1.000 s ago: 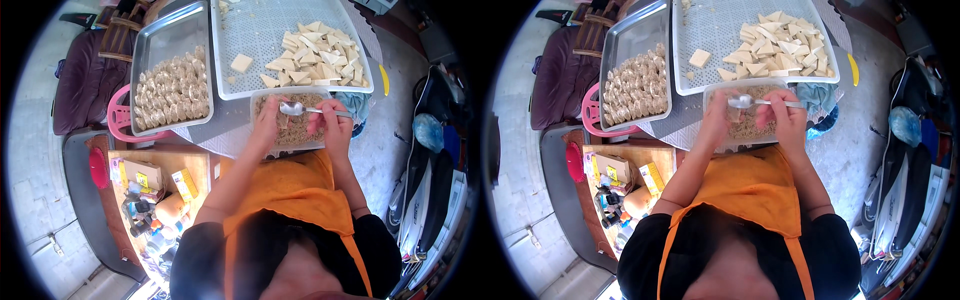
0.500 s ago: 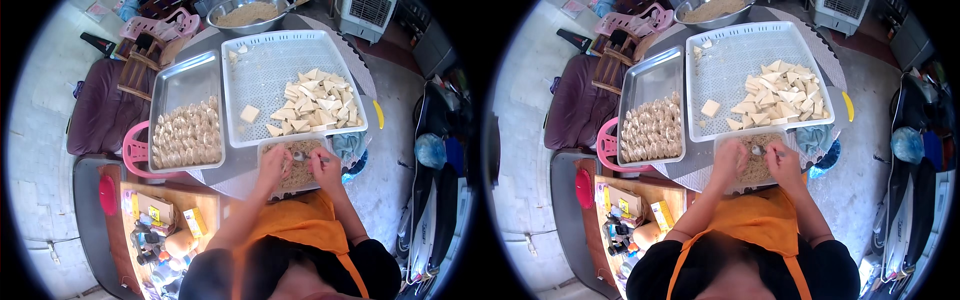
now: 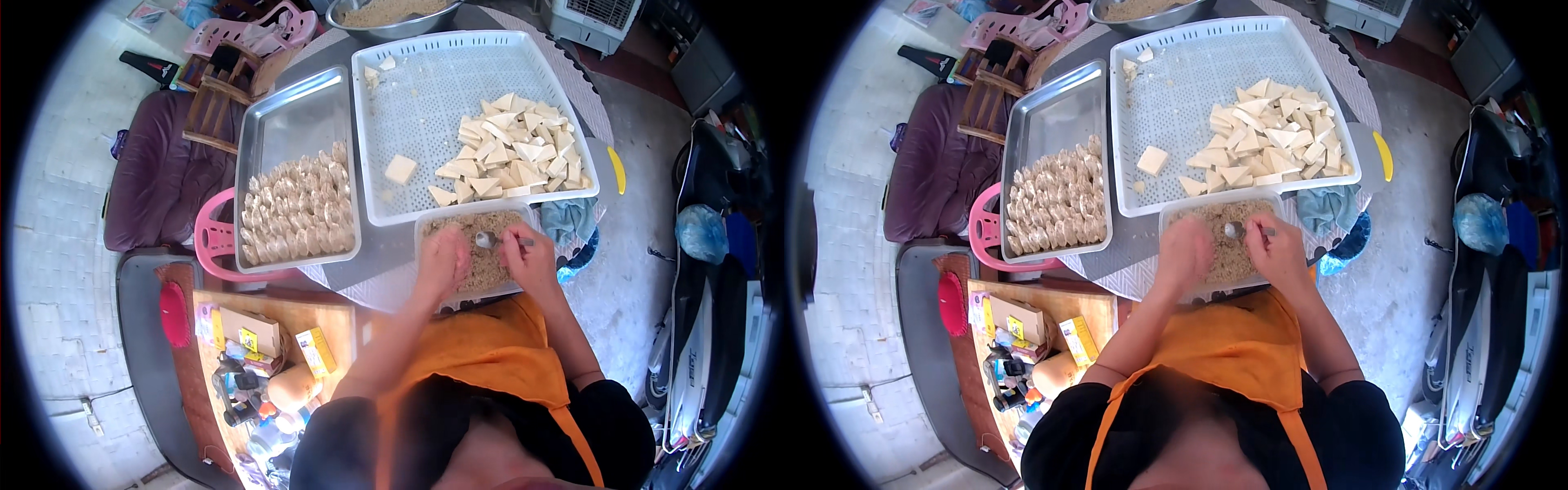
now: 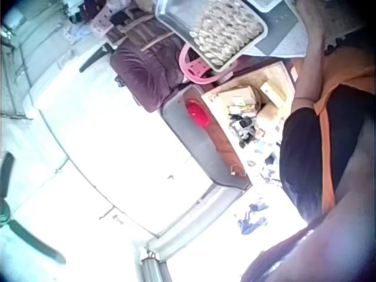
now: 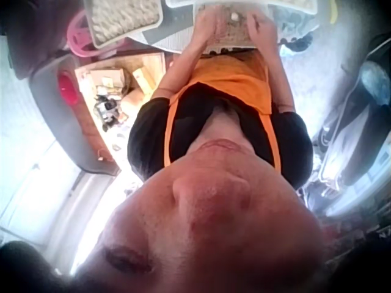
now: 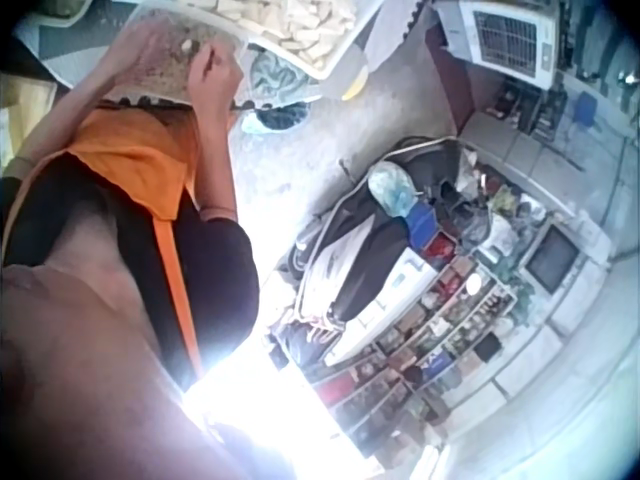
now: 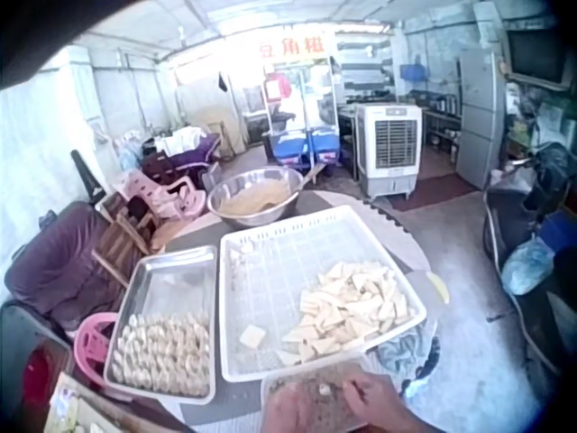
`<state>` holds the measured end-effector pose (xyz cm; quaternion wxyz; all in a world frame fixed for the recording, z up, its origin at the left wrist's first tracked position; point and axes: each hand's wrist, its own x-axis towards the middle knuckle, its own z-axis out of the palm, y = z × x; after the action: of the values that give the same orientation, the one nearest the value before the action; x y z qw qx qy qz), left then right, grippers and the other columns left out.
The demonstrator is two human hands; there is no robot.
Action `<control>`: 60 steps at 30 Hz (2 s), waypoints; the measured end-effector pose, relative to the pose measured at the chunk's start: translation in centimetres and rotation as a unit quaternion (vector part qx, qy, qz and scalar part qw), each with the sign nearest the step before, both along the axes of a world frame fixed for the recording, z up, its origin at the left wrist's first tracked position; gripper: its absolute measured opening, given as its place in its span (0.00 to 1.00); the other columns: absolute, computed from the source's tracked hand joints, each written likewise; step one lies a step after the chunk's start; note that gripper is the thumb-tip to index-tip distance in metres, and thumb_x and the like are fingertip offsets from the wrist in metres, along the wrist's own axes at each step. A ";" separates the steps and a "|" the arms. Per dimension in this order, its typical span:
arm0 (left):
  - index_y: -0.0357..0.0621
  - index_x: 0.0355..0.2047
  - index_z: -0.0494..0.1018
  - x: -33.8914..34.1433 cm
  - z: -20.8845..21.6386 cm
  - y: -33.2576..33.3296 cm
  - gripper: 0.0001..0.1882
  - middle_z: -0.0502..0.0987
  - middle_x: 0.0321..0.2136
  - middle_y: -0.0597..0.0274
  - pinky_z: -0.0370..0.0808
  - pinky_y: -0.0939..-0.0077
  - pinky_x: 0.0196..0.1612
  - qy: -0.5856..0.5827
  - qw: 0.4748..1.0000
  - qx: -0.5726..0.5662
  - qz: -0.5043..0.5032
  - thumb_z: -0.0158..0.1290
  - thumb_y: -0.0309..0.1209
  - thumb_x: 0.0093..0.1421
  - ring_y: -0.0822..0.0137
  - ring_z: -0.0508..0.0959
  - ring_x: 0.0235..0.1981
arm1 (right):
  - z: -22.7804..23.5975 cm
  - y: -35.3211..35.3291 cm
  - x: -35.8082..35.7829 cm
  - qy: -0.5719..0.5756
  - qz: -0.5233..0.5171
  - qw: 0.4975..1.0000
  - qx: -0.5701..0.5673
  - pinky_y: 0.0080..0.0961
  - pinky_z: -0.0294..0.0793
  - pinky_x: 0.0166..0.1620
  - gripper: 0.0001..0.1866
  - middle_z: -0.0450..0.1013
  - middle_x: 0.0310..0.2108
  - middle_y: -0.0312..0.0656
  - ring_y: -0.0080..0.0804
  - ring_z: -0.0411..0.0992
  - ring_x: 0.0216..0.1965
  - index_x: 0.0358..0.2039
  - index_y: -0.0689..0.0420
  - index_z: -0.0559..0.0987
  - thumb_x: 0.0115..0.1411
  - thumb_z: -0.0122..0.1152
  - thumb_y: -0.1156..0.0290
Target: The person fills pieces of dough with a prepared mixture using a spoon and arranges them in a metal tray.
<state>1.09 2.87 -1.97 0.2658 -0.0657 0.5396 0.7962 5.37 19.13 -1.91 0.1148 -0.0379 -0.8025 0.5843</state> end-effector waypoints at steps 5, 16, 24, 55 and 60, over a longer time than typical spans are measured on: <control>0.46 0.15 0.59 -0.4 -1.9 -0.4 0.21 0.62 0.10 0.65 0.54 0.77 0.10 0.011 1.000 0.022 0.013 0.35 0.39 0.66 0.73 0.61 0.10 | 0.1 -0.1 0.0 -0.005 -0.007 1.000 -0.014 0.16 0.65 0.19 0.04 0.69 0.15 0.36 0.17 0.68 0.16 0.29 0.61 0.73 0.60 0.50 0.77; 0.42 0.19 0.63 -0.1 0.1 -0.7 0.20 0.63 0.12 0.64 0.57 0.80 0.13 0.083 0.995 -0.020 -0.056 0.33 0.38 0.65 0.73 0.61 0.12 | 0.1 -0.1 0.0 -0.003 -0.010 1.000 0.000 0.17 0.65 0.20 0.04 0.68 0.14 0.36 0.18 0.68 0.15 0.29 0.61 0.73 0.59 0.51 0.77; 0.41 0.33 0.67 0.2 0.7 -0.1 0.13 0.68 0.23 0.65 0.61 0.83 0.18 0.075 0.991 -0.039 -0.105 0.36 0.35 0.64 0.74 0.66 0.20 | -0.5 0.1 -0.1 0.012 -0.011 0.999 0.028 0.19 0.65 0.19 0.03 0.68 0.14 0.38 0.21 0.68 0.14 0.29 0.61 0.73 0.59 0.52 0.77; 0.45 0.27 0.64 -0.1 0.2 -0.5 0.20 0.70 0.26 0.59 0.67 0.76 0.24 0.051 0.986 0.156 0.025 0.33 0.45 0.68 0.66 0.69 0.22 | 0.5 -0.4 2.0 -0.019 -0.064 0.988 -0.143 0.14 0.71 0.23 0.06 0.73 0.22 0.39 0.19 0.71 0.19 0.33 0.62 0.74 0.62 0.50 0.73; 0.43 0.40 0.64 -0.2 0.0 0.0 0.19 0.72 0.41 0.55 0.67 0.70 0.48 0.120 0.990 0.068 0.022 0.32 0.45 0.67 0.62 0.72 0.42 | 0.9 -1.0 2.3 -0.127 -0.006 0.957 -0.260 0.16 0.73 0.22 0.09 0.72 0.22 0.39 0.21 0.71 0.18 0.33 0.62 0.73 0.63 0.48 0.70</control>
<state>0.87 2.87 -1.92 0.1852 0.0370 0.5109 0.8386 7.65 18.12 -0.97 0.0014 -0.1447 -0.6308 0.7623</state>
